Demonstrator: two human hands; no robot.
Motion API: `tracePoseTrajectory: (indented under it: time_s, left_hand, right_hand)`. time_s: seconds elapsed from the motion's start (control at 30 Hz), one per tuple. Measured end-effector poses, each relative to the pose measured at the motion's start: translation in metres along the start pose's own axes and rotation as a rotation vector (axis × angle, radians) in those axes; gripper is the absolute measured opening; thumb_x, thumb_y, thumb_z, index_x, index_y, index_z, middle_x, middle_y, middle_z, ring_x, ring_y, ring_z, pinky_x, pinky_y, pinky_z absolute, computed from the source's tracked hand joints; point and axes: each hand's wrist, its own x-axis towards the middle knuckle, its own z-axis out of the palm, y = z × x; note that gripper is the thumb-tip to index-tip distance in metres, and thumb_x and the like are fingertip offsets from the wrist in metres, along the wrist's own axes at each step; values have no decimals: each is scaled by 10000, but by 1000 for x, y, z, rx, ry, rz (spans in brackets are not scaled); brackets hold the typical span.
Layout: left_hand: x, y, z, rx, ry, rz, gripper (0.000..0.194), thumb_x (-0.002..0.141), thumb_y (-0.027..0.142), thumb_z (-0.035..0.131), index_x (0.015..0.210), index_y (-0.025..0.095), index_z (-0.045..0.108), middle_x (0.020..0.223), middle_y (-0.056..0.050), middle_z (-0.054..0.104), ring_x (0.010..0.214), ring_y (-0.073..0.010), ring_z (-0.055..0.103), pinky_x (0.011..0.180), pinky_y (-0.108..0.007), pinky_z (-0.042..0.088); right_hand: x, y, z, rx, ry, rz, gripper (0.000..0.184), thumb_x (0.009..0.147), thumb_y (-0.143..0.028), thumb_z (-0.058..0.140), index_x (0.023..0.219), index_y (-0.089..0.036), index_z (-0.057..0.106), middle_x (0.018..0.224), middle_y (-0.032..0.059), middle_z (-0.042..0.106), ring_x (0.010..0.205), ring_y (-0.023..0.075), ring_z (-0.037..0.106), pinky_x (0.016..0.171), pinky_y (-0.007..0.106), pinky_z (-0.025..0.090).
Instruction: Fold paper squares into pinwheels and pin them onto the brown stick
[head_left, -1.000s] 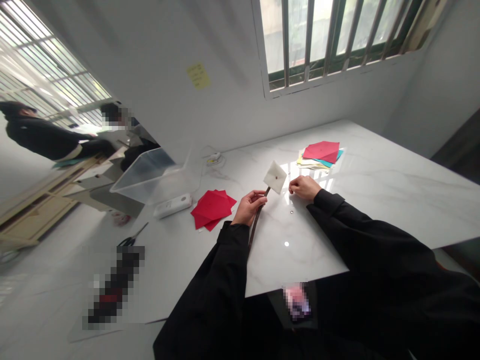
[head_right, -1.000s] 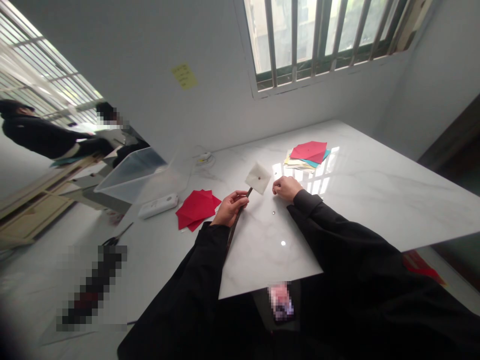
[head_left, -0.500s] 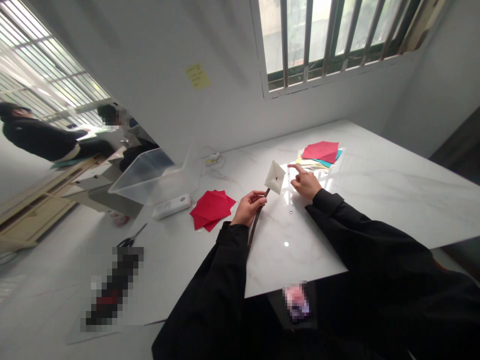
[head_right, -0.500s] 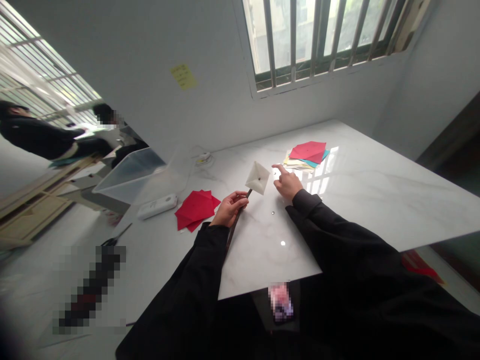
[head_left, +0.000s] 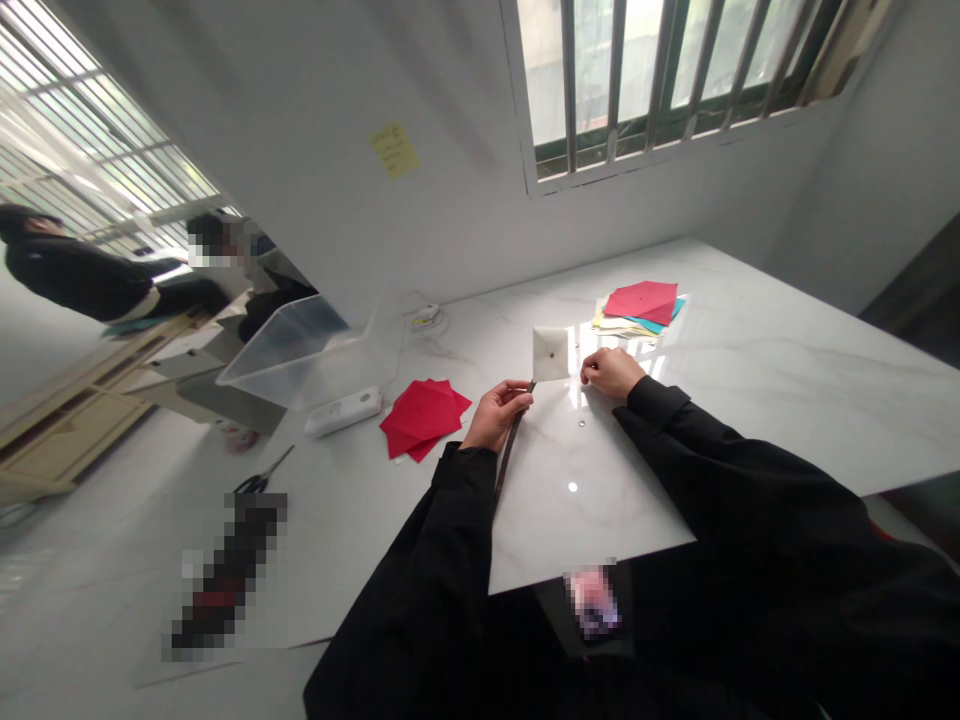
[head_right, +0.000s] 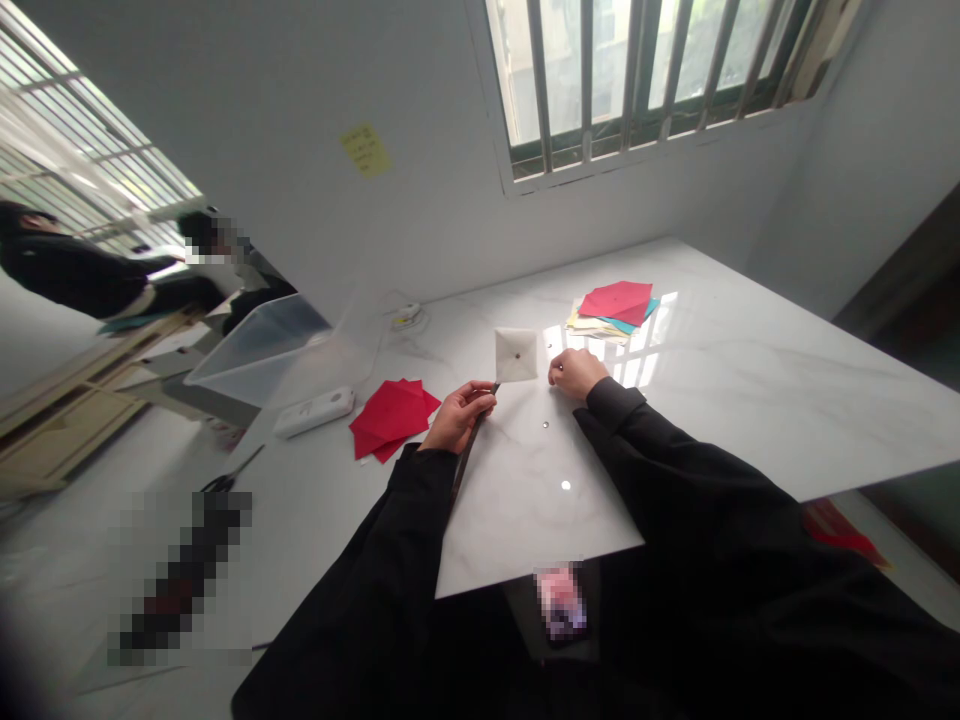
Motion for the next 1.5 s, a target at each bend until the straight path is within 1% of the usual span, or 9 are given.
tracePoseTrajectory:
  time_s: [0.13, 0.23, 0.47, 0.57, 0.67, 0.8, 1.17, 1.37, 1.5]
  left_hand:
    - [0, 0, 0, -8, -1, -2, 481, 571, 351, 982, 937, 156, 739, 722, 10, 682, 653, -94, 547, 679, -256, 410]
    - [0, 0, 1, -9, -4, 5, 479, 575, 351, 981, 942, 155, 742, 721, 12, 681, 652, -91, 543, 682, -255, 409]
    - [0, -2, -1, 22, -18, 4, 484, 577, 362, 985, 945, 158, 746, 726, 11, 683, 672, -102, 557, 707, -265, 419]
    - [0, -2, -2, 48, -43, -6, 487, 581, 358, 985, 959, 159, 750, 746, 7, 693, 697, -109, 573, 723, -267, 424]
    - [-1, -2, -1, 43, -38, -5, 482, 586, 361, 981, 956, 162, 744, 746, 9, 694, 697, -107, 572, 727, -268, 425]
    - [-1, 0, 0, 13, -11, 1, 477, 577, 350, 979, 942, 161, 736, 724, 15, 681, 672, -100, 556, 712, -266, 417]
    - [-1, 1, 1, 12, -3, 0, 473, 571, 340, 978, 939, 155, 744, 709, 10, 669, 659, -106, 550, 697, -270, 415]
    - [0, 1, 0, 12, -1, -4, 481, 560, 342, 986, 930, 156, 741, 708, 14, 671, 656, -101, 551, 685, -260, 413]
    - [-1, 1, 1, 7, 1, -10, 492, 555, 346, 990, 931, 153, 738, 711, 11, 675, 653, -100, 551, 683, -260, 413]
  right_hand:
    - [-1, -1, 0, 12, 98, 0, 262, 846, -169, 572, 878, -210, 829, 831, 63, 765, 777, 209, 637, 720, 287, 400]
    - [-2, -2, -1, 67, 205, -10, 428, 825, -145, 552, 1190, -188, 771, 717, 26, 695, 707, 212, 588, 697, 297, 385]
    - [-8, -10, -7, 142, 300, -126, 911, 824, -139, 495, 1713, -182, 299, 638, -29, 616, 623, 221, 541, 733, 312, 445]
    - [-8, -8, -9, 86, 309, -125, 829, 852, -146, 492, 1675, -205, 410, 717, 7, 684, 660, 218, 570, 756, 313, 463]
    - [-5, -3, -9, -25, 158, -33, 474, 848, -166, 549, 1241, -207, 810, 838, 82, 756, 775, 231, 637, 759, 309, 456]
    - [-3, 1, -6, -79, 18, 56, 269, 830, -179, 589, 850, -214, 854, 895, 110, 792, 860, 251, 678, 762, 309, 441]
    - [-4, -4, -7, 0, 205, 6, 293, 879, -189, 559, 1031, -213, 809, 842, 69, 751, 804, 226, 641, 730, 298, 406]
    - [-6, -7, -8, 129, 298, -82, 726, 842, -164, 515, 1568, -171, 525, 640, -15, 615, 664, 222, 560, 707, 303, 402]
    - [-6, -8, -6, 166, 278, -71, 868, 827, -173, 520, 1677, -105, 357, 651, -15, 639, 692, 224, 580, 757, 306, 447]
